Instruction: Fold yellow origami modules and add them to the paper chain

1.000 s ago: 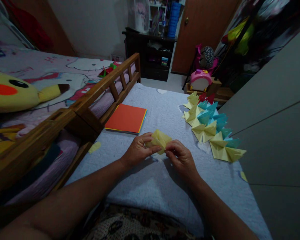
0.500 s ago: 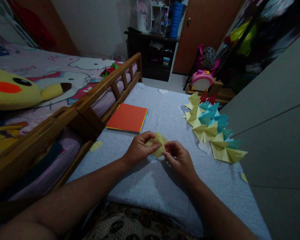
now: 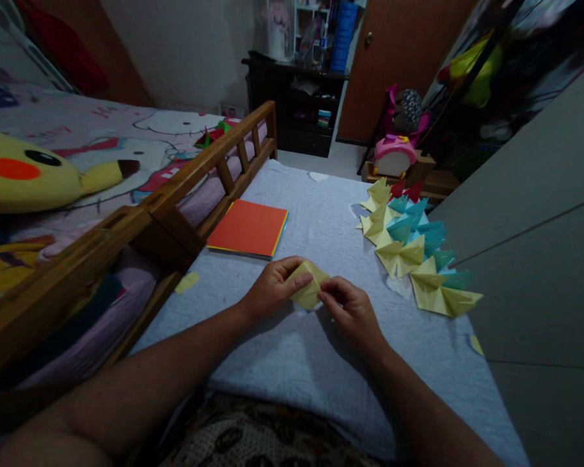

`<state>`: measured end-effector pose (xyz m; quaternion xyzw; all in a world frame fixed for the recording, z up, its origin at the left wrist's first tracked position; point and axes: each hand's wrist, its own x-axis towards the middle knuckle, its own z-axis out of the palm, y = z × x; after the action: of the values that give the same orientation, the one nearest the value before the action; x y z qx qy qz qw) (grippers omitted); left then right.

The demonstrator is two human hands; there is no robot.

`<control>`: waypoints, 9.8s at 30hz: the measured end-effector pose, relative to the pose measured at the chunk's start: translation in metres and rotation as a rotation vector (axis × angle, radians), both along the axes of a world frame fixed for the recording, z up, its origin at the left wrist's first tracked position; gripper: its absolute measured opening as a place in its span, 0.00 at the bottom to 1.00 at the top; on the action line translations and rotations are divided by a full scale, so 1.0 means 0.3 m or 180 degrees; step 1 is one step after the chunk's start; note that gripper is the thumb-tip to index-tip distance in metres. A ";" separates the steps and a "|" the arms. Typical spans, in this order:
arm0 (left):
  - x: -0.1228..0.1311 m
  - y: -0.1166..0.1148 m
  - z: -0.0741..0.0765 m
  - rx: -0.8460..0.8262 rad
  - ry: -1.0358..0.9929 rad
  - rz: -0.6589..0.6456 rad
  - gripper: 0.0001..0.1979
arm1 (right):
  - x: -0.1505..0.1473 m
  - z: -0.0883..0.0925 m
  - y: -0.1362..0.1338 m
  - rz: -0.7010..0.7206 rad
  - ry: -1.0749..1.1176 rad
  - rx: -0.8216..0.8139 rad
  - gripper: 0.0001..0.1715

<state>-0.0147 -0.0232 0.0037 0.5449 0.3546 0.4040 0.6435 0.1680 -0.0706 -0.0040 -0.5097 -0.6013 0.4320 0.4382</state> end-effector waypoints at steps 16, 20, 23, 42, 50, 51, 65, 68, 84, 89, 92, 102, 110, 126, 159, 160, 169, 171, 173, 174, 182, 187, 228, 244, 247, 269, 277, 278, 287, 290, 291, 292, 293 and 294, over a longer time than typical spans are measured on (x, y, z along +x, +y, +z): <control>0.008 -0.010 -0.020 0.0206 0.0185 0.0165 0.14 | -0.007 -0.027 0.009 -0.0008 -0.0115 -0.0075 0.22; 0.009 -0.006 -0.022 0.0171 0.0143 0.0073 0.15 | -0.004 -0.024 0.018 0.0156 0.0287 -0.0612 0.11; 0.009 -0.003 -0.020 -0.0019 0.0271 -0.0206 0.20 | 0.001 -0.019 0.023 0.0063 0.0641 -0.0615 0.13; 0.018 0.013 -0.047 -0.0122 0.0102 -0.0127 0.20 | -0.004 -0.034 0.020 -0.0143 0.1273 -0.0531 0.20; 0.006 0.011 -0.050 -0.0097 0.0138 -0.0075 0.23 | 0.012 -0.013 0.017 0.0115 0.1496 -0.0693 0.21; 0.006 0.011 -0.049 -0.0114 0.0152 -0.0050 0.23 | 0.012 -0.011 0.017 0.0124 0.1520 -0.0702 0.21; 0.010 0.002 -0.037 -0.0220 0.0014 -0.0074 0.34 | 0.012 -0.017 0.028 0.0028 0.1472 -0.0587 0.22; 0.012 0.003 -0.033 -0.0392 -0.0469 -0.0034 0.41 | 0.017 -0.006 0.031 -0.0076 0.1432 -0.0493 0.21; 0.012 -0.002 -0.047 0.0647 0.0465 0.0311 0.14 | 0.014 -0.003 0.002 -0.0515 -0.0411 0.1562 0.18; 0.011 -0.014 -0.053 0.0987 0.0522 0.0574 0.26 | 0.012 0.008 -0.002 -0.0476 -0.0368 0.1616 0.20; 0.013 -0.020 -0.062 0.1137 0.0476 0.0740 0.31 | 0.011 0.009 -0.002 -0.0486 -0.0366 0.1604 0.23; 0.018 -0.031 -0.086 0.1425 0.0572 0.0780 0.25 | 0.009 0.004 -0.009 -0.0379 -0.0535 0.1724 0.30; 0.014 -0.023 -0.080 0.1808 0.0731 0.0711 0.20 | 0.013 -0.005 -0.012 -0.0372 -0.0704 0.1740 0.29; 0.018 -0.042 -0.086 0.1738 0.0924 0.0740 0.10 | 0.015 -0.002 -0.011 -0.0416 -0.0661 0.1756 0.19; 0.001 0.052 -0.021 0.2885 0.1288 -0.0210 0.08 | 0.026 -0.004 0.015 -0.0306 -0.0533 0.1646 0.14; 0.002 0.054 -0.024 0.2825 0.1212 -0.0198 0.08 | 0.025 -0.005 0.013 -0.0273 -0.0475 0.1620 0.15; -0.004 0.056 -0.027 0.2646 0.0914 0.0208 0.03 | 0.033 -0.006 -0.004 -0.0951 -0.0052 0.0949 0.15; -0.004 0.055 -0.030 0.2607 0.0887 0.0263 0.03 | 0.034 -0.003 -0.002 -0.1002 -0.0069 0.0805 0.09; -0.003 0.055 -0.034 0.2547 0.0865 0.0286 0.02 | 0.034 -0.002 0.000 -0.0966 -0.0061 0.0714 0.06; -0.002 0.054 -0.035 0.2517 0.0847 0.0280 0.02 | 0.033 -0.002 0.000 -0.0934 -0.0058 0.0701 0.06; 0.000 0.049 -0.033 0.2460 0.0807 0.0240 0.04 | 0.039 -0.005 0.000 -0.0890 0.0084 0.0588 0.06; 0.002 0.051 -0.037 0.2454 0.0905 0.0233 0.03 | 0.036 0.005 0.005 -0.0926 0.0398 0.0313 0.05; -0.002 0.061 -0.033 0.2758 0.1091 -0.0412 0.09 | 0.028 -0.003 -0.005 -0.0909 -0.0121 0.0861 0.03; 0.000 0.055 -0.070 0.2795 0.0857 -0.0486 0.11 | 0.025 0.010 0.000 -0.0678 -0.0327 0.1335 0.10; -0.005 0.058 -0.073 0.2765 0.0871 -0.0457 0.08 | 0.026 0.010 -0.001 -0.0560 -0.0361 0.1427 0.14; -0.018 0.063 -0.044 0.2389 0.1035 -0.0226 0.11 | 0.029 -0.010 -0.013 -0.0276 -0.0554 0.1575 0.21; -0.019 0.070 -0.030 0.2508 0.0776 -0.0318 0.05 | 0.030 -0.036 -0.015 -0.0725 0.0045 0.1069 0.14; -0.020 0.070 -0.030 0.2510 0.0727 -0.0336 0.05 | 0.030 -0.035 -0.014 -0.0832 0.0150 0.1016 0.13; -0.011 0.055 -0.025 0.2368 0.0753 -0.0327 0.06 | 0.033 -0.004 -0.009 -0.0773 -0.0190 0.1280 0.06; -0.012 0.053 -0.022 0.2291 0.0751 -0.0385 0.07 | 0.033 -0.014 -0.011 -0.0810 -0.0109 0.1142 0.06; -0.012 0.053 -0.021 0.2265 0.0759 -0.0388 0.08 | 0.032 -0.018 -0.011 -0.0838 -0.0097 0.1093 0.06; -0.012 0.053 -0.020 0.2246 0.0770 -0.0381 0.08 | 0.032 -0.020 -0.011 -0.0861 -0.0093 0.1059 0.06; -0.012 0.053 -0.020 0.2241 0.0774 -0.0370 0.08 | 0.031 -0.022 -0.011 -0.0877 -0.0098 0.1048 0.06; -0.012 0.053 -0.019 0.2239 0.0771 -0.0361 0.08 | 0.031 -0.022 -0.011 -0.0886 -0.0110 0.1049 0.05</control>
<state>-0.0182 -0.0074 -0.0019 0.7952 0.2370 0.3974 0.3918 0.1772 -0.0738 -0.0105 -0.5166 -0.5951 0.2543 0.5606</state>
